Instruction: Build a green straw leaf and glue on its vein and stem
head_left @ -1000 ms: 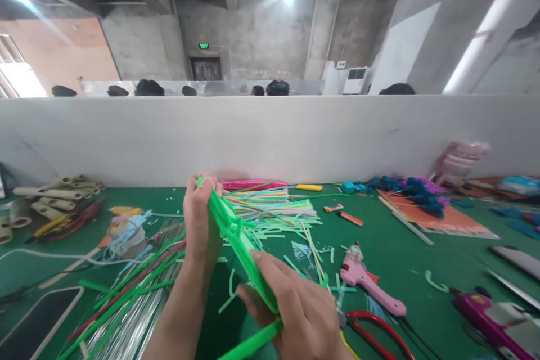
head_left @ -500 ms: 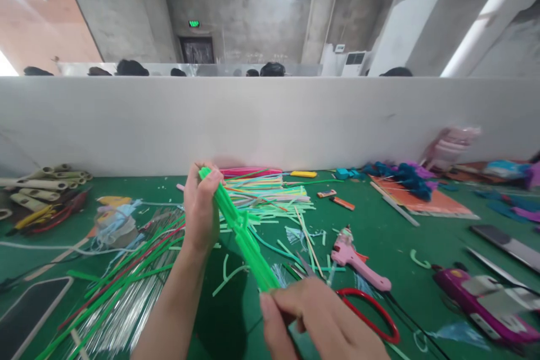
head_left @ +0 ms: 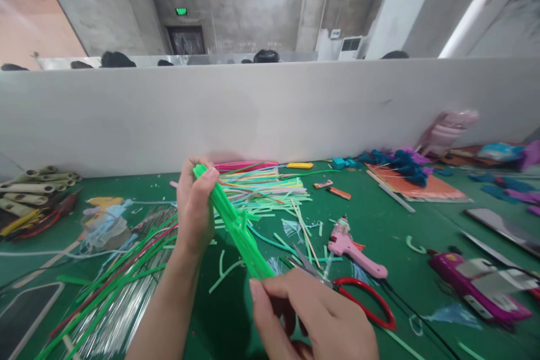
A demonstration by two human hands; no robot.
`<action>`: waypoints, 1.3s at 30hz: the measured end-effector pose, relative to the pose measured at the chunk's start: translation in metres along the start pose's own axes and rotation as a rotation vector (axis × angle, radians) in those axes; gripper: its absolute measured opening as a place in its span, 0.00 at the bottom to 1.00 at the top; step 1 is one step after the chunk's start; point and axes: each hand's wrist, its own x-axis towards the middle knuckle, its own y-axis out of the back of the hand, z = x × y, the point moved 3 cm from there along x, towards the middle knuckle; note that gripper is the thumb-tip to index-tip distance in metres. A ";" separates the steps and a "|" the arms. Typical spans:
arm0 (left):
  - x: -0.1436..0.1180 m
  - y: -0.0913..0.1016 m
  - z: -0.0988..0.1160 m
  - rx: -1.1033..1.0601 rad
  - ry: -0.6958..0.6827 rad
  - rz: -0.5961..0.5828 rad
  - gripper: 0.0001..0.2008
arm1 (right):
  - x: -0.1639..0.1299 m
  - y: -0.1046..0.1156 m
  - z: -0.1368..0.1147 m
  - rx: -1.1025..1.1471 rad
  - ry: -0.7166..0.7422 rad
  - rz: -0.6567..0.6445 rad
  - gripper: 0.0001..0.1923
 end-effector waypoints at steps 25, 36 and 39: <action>0.003 0.003 -0.006 0.135 -0.026 0.008 0.12 | 0.007 -0.003 0.007 -0.252 0.108 0.137 0.09; 0.002 0.002 -0.006 0.153 -0.030 -0.003 0.11 | 0.006 -0.006 0.009 -0.237 0.079 0.136 0.05; 0.002 0.003 -0.006 0.173 -0.045 0.012 0.11 | 0.010 -0.006 0.010 -0.191 0.040 0.133 0.02</action>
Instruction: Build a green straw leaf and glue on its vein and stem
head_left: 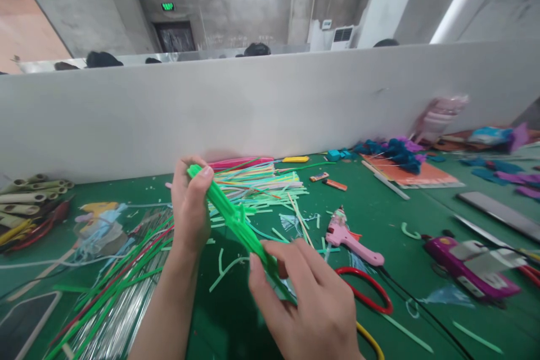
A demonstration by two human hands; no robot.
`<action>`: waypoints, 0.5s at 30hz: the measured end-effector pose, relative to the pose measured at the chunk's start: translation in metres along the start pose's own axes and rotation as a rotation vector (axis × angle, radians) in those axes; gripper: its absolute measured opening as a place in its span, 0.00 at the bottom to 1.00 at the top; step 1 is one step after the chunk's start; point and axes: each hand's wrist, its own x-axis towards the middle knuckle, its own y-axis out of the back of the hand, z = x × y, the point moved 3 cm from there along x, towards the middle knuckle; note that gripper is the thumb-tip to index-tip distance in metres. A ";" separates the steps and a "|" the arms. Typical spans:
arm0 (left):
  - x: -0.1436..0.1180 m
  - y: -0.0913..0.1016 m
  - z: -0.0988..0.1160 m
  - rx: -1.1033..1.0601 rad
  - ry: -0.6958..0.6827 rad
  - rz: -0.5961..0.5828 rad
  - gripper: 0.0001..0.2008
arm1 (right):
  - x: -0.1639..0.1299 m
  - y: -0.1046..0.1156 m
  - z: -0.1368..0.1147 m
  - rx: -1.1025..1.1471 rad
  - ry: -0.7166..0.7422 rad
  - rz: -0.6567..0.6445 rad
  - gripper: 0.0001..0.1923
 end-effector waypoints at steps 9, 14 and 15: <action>0.001 0.002 0.003 0.141 -0.041 0.029 0.12 | 0.010 0.000 0.010 0.111 -0.019 0.014 0.05; -0.009 0.004 0.034 0.338 -0.061 -0.015 0.13 | 0.039 0.017 0.023 0.183 -0.083 -0.069 0.04; -0.012 0.004 0.042 0.381 -0.068 -0.031 0.13 | 0.048 0.021 0.027 0.200 -0.100 -0.124 0.04</action>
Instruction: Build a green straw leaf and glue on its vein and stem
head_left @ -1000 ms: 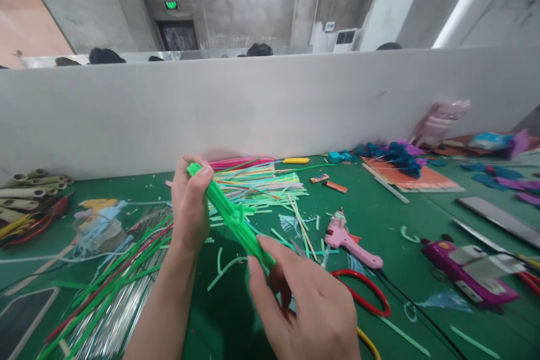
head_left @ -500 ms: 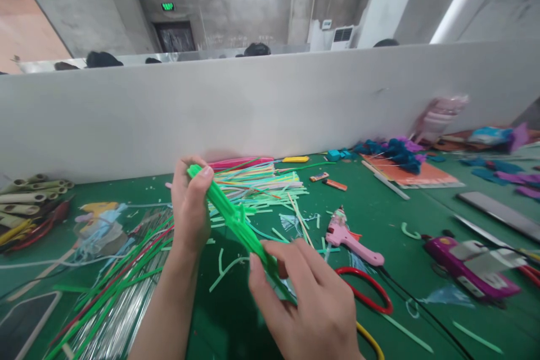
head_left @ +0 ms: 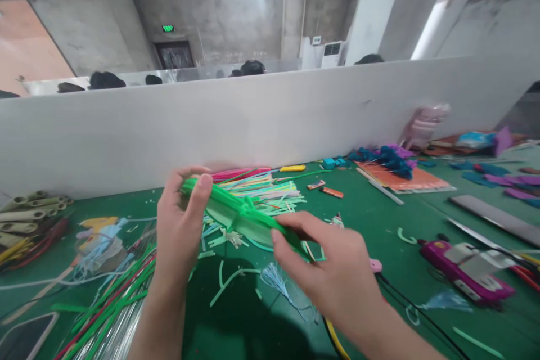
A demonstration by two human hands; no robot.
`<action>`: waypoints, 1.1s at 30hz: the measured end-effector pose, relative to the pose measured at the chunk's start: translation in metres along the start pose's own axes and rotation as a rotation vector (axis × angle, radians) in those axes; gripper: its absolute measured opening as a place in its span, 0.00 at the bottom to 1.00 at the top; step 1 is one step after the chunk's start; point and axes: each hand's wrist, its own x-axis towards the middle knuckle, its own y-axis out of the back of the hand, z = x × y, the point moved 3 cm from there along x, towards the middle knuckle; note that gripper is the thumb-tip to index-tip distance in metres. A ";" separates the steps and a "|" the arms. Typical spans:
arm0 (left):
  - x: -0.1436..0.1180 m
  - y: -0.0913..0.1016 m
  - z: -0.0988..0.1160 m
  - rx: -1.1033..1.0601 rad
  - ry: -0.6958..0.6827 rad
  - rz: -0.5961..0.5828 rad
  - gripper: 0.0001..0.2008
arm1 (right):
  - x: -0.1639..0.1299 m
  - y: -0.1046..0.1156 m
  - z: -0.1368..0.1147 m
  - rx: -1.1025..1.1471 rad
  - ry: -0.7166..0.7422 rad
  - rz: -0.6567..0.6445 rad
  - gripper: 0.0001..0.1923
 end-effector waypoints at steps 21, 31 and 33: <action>-0.023 0.022 0.057 0.482 -0.675 -0.202 0.17 | 0.066 0.038 -0.016 0.011 0.419 -0.456 0.21; -0.020 0.021 0.047 0.454 -0.550 -0.117 0.12 | 0.042 0.033 -0.022 -0.579 1.030 -0.003 0.14; -0.020 0.020 0.048 0.462 -0.535 -0.103 0.12 | 0.041 0.031 -0.021 -0.605 1.025 0.007 0.14</action>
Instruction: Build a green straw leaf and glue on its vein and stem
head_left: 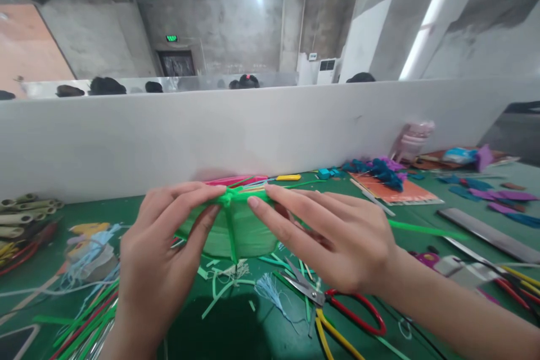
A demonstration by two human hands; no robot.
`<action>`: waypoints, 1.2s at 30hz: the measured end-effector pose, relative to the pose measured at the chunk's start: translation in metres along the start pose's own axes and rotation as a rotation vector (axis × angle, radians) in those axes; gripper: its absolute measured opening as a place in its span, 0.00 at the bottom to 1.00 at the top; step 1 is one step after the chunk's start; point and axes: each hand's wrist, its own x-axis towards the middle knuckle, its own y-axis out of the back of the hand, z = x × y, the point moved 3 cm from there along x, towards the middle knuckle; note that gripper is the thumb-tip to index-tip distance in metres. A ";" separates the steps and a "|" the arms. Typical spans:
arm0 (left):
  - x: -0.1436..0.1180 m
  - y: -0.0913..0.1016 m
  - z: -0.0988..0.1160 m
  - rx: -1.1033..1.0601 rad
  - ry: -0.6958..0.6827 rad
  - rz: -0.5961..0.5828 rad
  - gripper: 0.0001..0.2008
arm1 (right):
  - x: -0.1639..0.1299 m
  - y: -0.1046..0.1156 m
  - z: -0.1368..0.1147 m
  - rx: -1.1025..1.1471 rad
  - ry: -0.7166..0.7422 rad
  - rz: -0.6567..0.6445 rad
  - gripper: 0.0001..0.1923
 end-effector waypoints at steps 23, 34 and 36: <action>-0.001 0.005 0.002 -0.042 0.028 -0.006 0.16 | -0.006 -0.010 -0.010 0.063 -0.093 0.048 0.18; -0.002 0.010 0.012 -0.004 0.036 -0.013 0.11 | 0.003 -0.005 -0.009 0.124 -0.067 0.037 0.15; -0.003 0.014 0.014 0.016 0.078 -0.015 0.09 | 0.002 -0.003 -0.011 0.146 -0.074 0.027 0.16</action>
